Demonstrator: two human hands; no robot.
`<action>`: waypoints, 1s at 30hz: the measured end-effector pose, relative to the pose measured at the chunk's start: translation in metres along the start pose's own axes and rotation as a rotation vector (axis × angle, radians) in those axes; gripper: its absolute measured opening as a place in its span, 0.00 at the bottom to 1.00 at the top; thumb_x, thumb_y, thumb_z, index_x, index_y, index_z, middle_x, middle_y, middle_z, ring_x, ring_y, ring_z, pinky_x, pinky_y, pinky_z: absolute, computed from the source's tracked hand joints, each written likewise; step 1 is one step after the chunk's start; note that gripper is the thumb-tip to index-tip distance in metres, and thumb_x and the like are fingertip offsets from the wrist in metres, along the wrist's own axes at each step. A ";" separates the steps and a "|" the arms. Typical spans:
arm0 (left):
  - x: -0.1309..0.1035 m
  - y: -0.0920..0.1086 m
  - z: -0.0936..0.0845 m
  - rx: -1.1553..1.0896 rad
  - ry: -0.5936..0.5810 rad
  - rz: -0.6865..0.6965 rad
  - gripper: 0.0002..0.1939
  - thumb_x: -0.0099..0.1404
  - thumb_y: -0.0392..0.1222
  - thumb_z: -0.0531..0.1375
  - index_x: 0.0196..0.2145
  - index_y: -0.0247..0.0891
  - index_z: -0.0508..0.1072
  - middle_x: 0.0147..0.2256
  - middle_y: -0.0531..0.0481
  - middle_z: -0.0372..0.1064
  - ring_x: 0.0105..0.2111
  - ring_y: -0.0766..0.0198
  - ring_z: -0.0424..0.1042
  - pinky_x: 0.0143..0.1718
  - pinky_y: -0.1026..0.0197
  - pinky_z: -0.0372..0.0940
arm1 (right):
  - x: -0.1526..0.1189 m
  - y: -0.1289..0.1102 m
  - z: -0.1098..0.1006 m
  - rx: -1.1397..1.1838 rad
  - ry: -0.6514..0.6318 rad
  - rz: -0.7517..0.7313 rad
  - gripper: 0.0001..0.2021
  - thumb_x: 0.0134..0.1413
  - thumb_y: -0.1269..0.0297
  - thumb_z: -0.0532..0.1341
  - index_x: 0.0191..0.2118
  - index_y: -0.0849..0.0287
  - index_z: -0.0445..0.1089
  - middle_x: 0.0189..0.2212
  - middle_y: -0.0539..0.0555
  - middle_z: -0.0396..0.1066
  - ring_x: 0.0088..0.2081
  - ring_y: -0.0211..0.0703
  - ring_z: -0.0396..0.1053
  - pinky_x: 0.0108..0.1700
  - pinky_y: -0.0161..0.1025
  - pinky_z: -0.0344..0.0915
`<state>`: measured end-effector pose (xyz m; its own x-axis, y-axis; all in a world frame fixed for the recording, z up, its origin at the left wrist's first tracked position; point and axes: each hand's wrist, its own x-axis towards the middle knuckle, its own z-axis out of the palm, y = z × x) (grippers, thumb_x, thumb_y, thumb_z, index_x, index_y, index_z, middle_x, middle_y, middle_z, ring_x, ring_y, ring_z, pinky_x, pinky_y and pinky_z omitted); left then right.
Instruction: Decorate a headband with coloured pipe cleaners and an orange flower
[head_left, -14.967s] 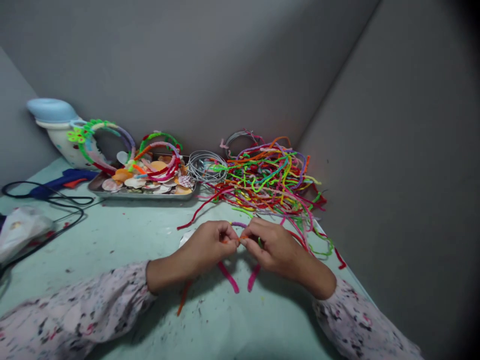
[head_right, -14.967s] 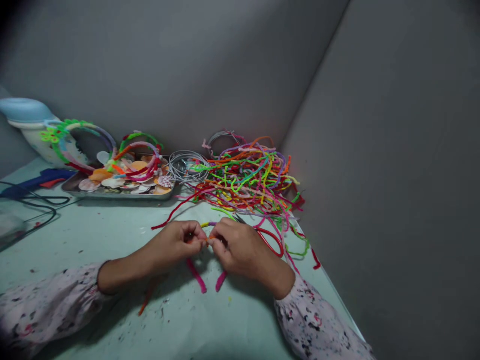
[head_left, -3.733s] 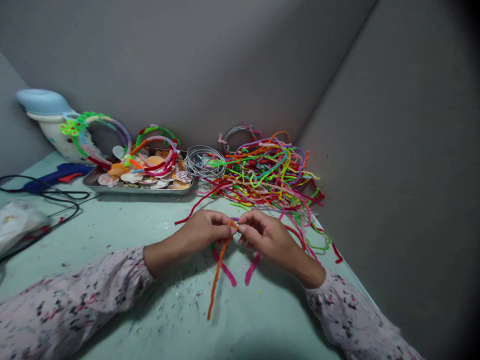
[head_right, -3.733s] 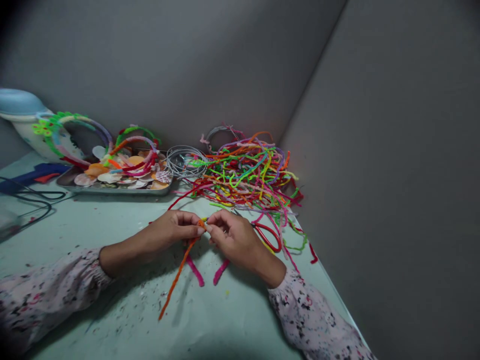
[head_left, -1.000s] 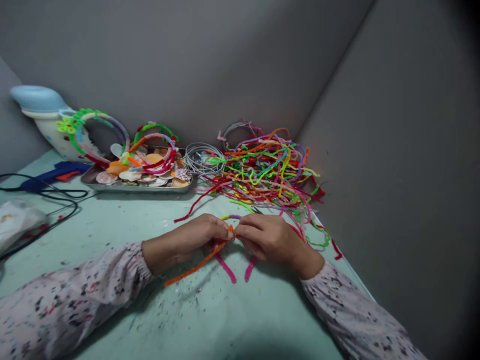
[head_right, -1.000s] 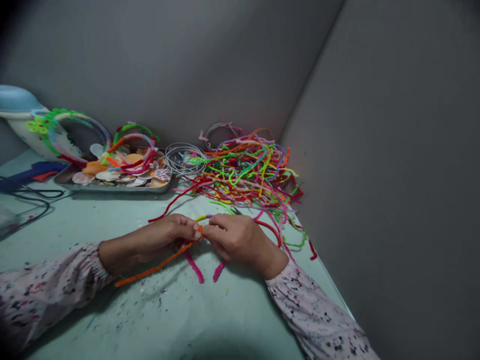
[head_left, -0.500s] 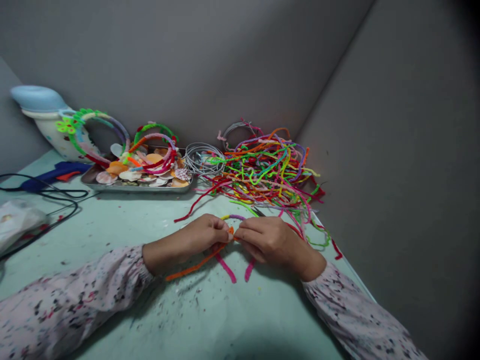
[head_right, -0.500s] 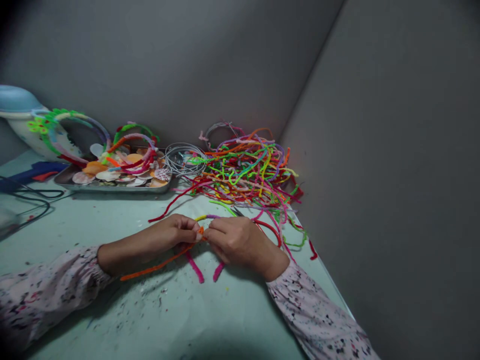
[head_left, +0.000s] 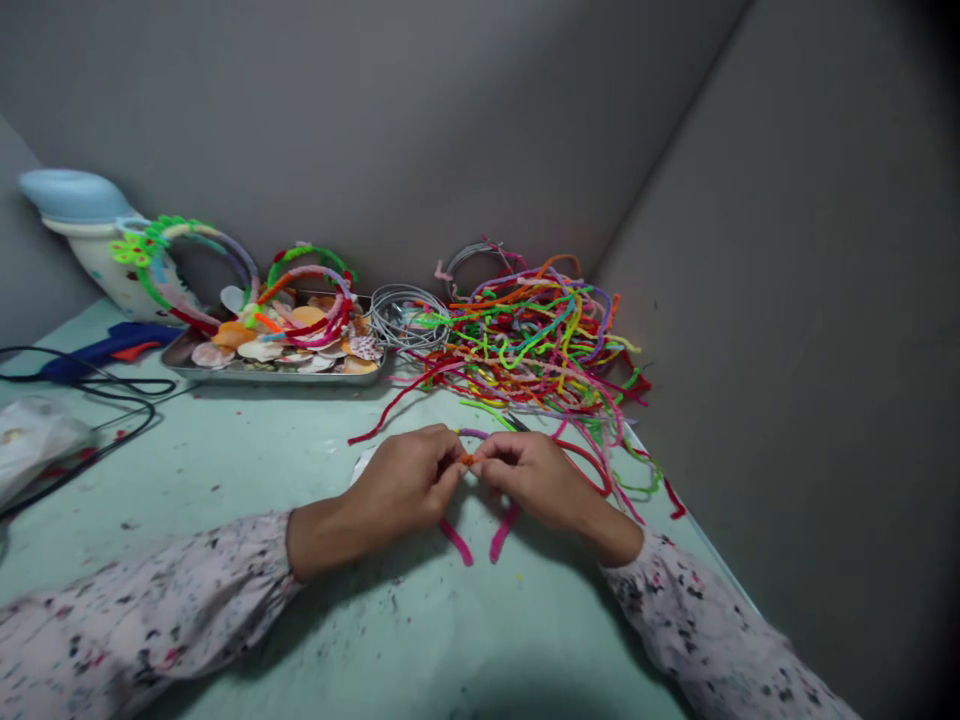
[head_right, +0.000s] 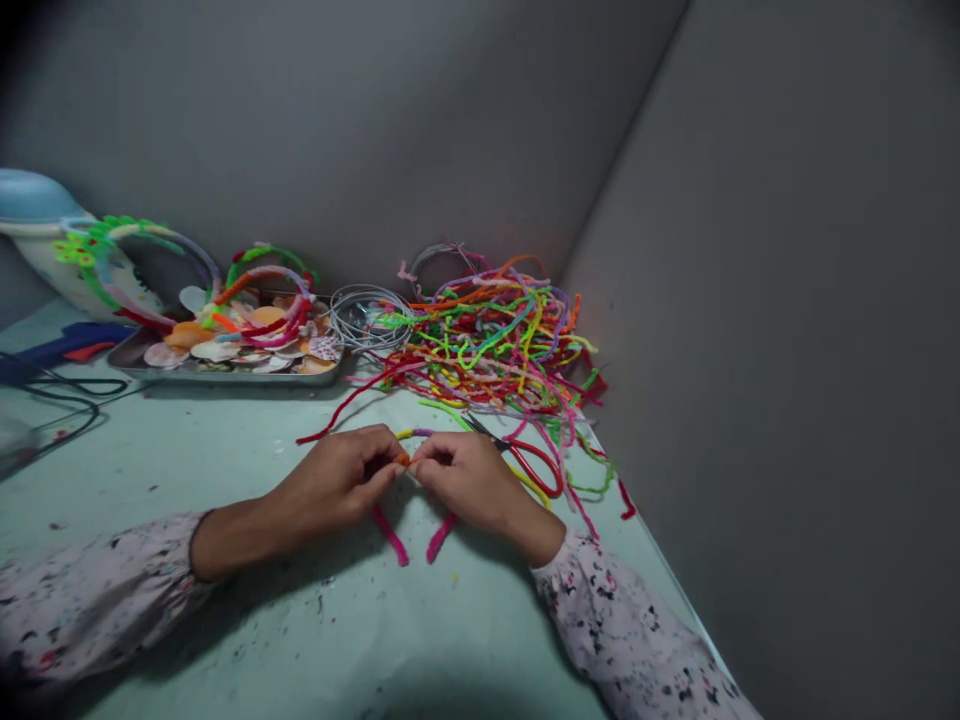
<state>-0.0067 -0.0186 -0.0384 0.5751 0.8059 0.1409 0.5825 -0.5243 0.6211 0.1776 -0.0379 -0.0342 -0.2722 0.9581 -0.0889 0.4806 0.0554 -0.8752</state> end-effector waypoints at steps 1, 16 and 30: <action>-0.001 0.001 0.001 0.032 0.013 0.036 0.08 0.62 0.37 0.51 0.31 0.35 0.70 0.29 0.48 0.68 0.29 0.63 0.65 0.30 0.62 0.57 | 0.001 -0.001 0.000 0.103 -0.030 0.080 0.06 0.48 0.69 0.56 0.26 0.61 0.70 0.18 0.47 0.65 0.21 0.34 0.62 0.25 0.32 0.57; 0.005 -0.005 -0.001 -0.262 -0.042 -0.102 0.09 0.63 0.41 0.52 0.29 0.35 0.68 0.24 0.53 0.62 0.25 0.66 0.60 0.26 0.63 0.54 | -0.001 0.000 -0.010 0.139 -0.058 -0.011 0.09 0.50 0.65 0.60 0.39 0.60 0.69 0.26 0.50 0.69 0.26 0.35 0.64 0.28 0.33 0.60; 0.010 -0.008 0.000 -0.845 -0.285 -0.337 0.12 0.55 0.45 0.59 0.20 0.36 0.62 0.18 0.59 0.53 0.19 0.71 0.49 0.22 0.64 0.45 | -0.001 0.010 -0.016 -0.618 0.033 -0.650 0.07 0.61 0.69 0.53 0.41 0.59 0.67 0.38 0.57 0.69 0.39 0.42 0.67 0.40 0.38 0.65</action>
<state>-0.0060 -0.0063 -0.0420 0.6361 0.7226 -0.2708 0.1996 0.1850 0.9623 0.1963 -0.0341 -0.0348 -0.6274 0.6921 0.3569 0.6054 0.7218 -0.3354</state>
